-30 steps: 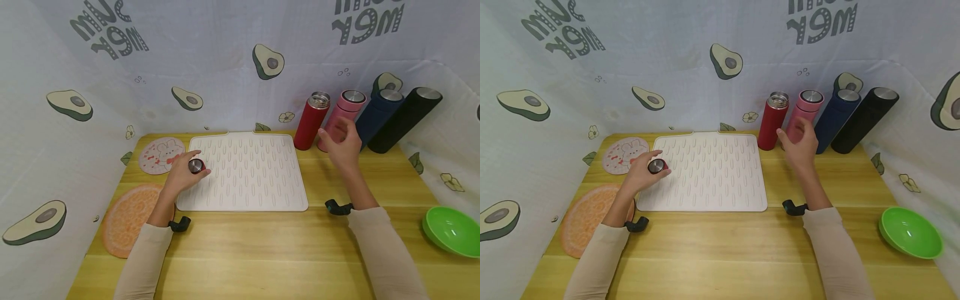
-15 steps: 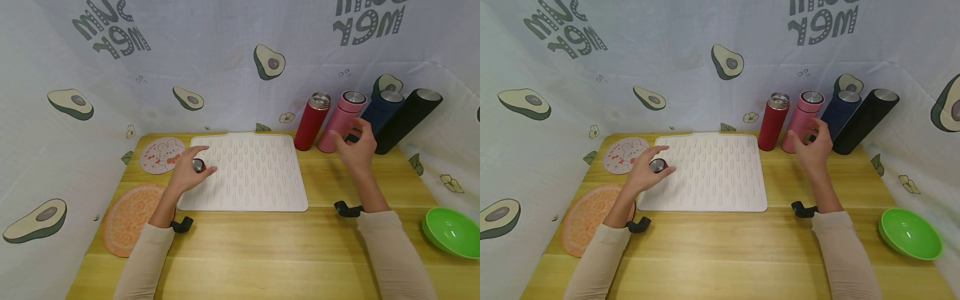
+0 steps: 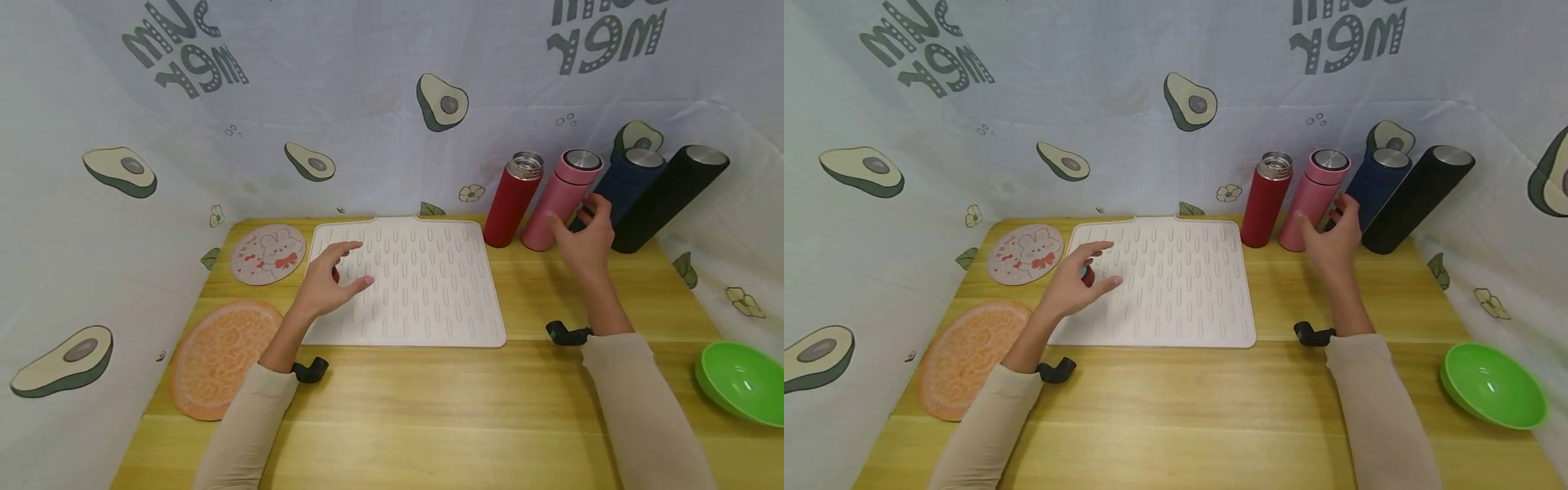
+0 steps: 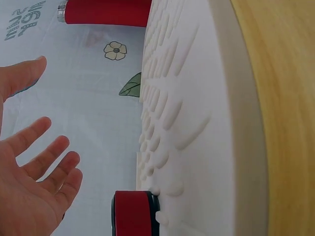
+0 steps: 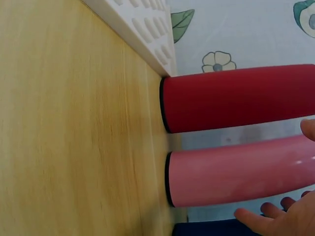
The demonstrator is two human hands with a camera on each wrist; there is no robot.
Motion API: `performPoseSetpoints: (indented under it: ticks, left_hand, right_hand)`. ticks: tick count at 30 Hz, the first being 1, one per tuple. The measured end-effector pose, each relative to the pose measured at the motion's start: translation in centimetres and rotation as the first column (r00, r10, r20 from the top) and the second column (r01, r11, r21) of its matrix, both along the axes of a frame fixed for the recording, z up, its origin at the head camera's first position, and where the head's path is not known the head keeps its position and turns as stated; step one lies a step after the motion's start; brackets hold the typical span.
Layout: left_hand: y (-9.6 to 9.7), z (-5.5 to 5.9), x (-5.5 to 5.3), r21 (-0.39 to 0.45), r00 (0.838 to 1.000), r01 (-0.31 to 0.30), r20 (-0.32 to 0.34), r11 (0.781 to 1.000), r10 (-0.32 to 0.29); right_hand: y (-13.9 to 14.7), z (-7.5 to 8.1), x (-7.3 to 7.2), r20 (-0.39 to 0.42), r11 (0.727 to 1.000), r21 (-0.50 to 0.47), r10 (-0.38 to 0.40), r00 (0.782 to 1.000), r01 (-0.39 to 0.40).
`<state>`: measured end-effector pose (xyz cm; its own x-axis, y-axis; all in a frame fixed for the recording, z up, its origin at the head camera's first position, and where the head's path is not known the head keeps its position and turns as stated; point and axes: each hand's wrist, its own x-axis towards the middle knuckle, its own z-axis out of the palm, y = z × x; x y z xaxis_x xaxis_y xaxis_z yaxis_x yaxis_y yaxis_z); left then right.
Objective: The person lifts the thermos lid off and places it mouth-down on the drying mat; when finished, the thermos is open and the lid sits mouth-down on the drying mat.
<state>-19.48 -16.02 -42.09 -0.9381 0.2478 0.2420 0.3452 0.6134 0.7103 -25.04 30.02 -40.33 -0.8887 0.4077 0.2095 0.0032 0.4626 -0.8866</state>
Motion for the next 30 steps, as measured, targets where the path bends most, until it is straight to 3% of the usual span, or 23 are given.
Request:
performPoseSetpoints:
  ticks: [13,17,23,30]
  left_hand:
    - [1.6,-0.9,-0.6,0.031,0.997,0.068,0.042,0.997,-0.069]
    - [2.0,-1.1,-0.8,0.06,0.995,0.094,0.031,0.994,-0.096]
    - [2.5,-1.2,-1.0,0.068,0.992,0.121,0.023,0.99,-0.123]
    - [2.7,-1.0,-0.7,0.085,0.988,0.152,0.015,0.985,-0.154]
  right_hand:
    - [-0.3,-0.8,-2.5,0.054,0.994,-0.104,0.025,0.998,-0.02]
    - [-0.3,-1.2,-2.8,0.023,0.994,-0.113,0.0,1.0,0.003]
    - [-0.6,-1.7,-2.5,-0.058,0.993,-0.12,-0.028,0.998,0.021]
    - [-1.7,-1.8,-1.1,-0.109,0.988,-0.156,-0.023,0.994,0.006]
